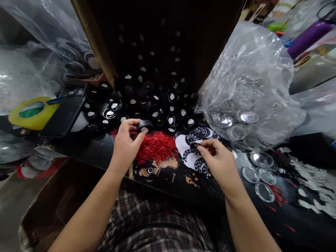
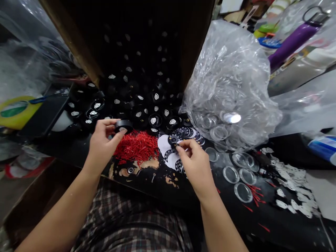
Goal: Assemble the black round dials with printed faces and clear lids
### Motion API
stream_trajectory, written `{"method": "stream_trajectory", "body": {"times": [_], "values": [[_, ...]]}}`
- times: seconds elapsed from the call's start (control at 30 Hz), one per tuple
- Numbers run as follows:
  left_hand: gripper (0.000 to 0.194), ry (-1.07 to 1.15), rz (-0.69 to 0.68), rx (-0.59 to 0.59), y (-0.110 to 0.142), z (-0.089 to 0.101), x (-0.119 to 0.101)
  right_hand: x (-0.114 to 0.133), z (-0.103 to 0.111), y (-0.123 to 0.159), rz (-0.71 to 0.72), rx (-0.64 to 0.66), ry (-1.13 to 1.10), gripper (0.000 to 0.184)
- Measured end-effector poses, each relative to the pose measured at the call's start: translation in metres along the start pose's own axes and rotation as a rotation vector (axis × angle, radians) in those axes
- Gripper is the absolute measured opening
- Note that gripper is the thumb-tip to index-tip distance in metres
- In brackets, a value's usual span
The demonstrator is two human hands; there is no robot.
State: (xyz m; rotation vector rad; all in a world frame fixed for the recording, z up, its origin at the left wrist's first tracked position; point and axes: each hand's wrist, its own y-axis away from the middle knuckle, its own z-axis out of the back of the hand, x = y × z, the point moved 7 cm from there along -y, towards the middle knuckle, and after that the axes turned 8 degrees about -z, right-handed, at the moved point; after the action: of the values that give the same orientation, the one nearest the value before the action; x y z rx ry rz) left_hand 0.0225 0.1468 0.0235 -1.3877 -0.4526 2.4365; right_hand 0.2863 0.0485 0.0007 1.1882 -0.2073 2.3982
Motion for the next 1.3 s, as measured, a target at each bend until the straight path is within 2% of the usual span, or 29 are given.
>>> {"method": "stream_trajectory", "body": {"times": [0.07, 0.1, 0.17, 0.27, 0.37, 0.53, 0.63, 0.9, 1.03, 1.17, 1.23, 1.3], "values": [[0.030, 0.405, 0.177, -0.047, 0.012, -0.003, -0.002, 0.001, -0.012, 0.010, -0.066, 0.135, -0.244, 0.021], [0.030, 0.607, 0.295, -0.015, 0.023, -0.011, -0.004, 0.002, -0.018, 0.015, -0.091, 0.188, -0.332, 0.022], [0.031, 0.920, 0.553, 0.121, 0.050, -0.036, -0.013, 0.006, -0.025, 0.024, -0.120, 0.247, -0.418, 0.021], [0.030, 1.114, 0.810, 0.242, 0.089, -0.061, -0.028, 0.013, -0.021, 0.034, -0.099, 0.209, -0.365, 0.019], [0.030, 1.190, 0.899, 0.274, 0.109, -0.073, -0.036, 0.026, -0.016, 0.043, -0.031, 0.158, -0.236, 0.016], [0.033, 1.165, 0.823, 0.305, 0.115, -0.076, -0.038, 0.052, -0.022, 0.053, 0.136, 0.159, -0.061, 0.010], [0.036, 1.094, 0.788, 0.358, 0.116, -0.076, -0.034, 0.057, -0.022, 0.052, 0.191, 0.156, 0.056, 0.009], [0.031, 1.016, 0.757, 0.445, 0.112, -0.072, -0.033, 0.049, -0.026, 0.042, 0.107, 0.317, 0.084, 0.009], [0.031, 1.008, 0.735, 0.453, 0.113, -0.072, -0.033, 0.042, -0.029, 0.041, 0.051, 0.326, 0.046, 0.011], [0.033, 0.981, 0.706, 0.472, 0.121, -0.074, -0.031, 0.028, -0.036, 0.051, -0.012, 0.396, -0.020, 0.018], [0.032, 0.941, 0.647, 0.485, 0.122, -0.073, -0.032, 0.025, -0.040, 0.060, -0.017, 0.450, -0.092, 0.017], [0.032, 0.880, 0.567, 0.484, 0.123, -0.070, -0.034, 0.024, -0.041, 0.068, 0.004, 0.445, -0.126, 0.016]]}}
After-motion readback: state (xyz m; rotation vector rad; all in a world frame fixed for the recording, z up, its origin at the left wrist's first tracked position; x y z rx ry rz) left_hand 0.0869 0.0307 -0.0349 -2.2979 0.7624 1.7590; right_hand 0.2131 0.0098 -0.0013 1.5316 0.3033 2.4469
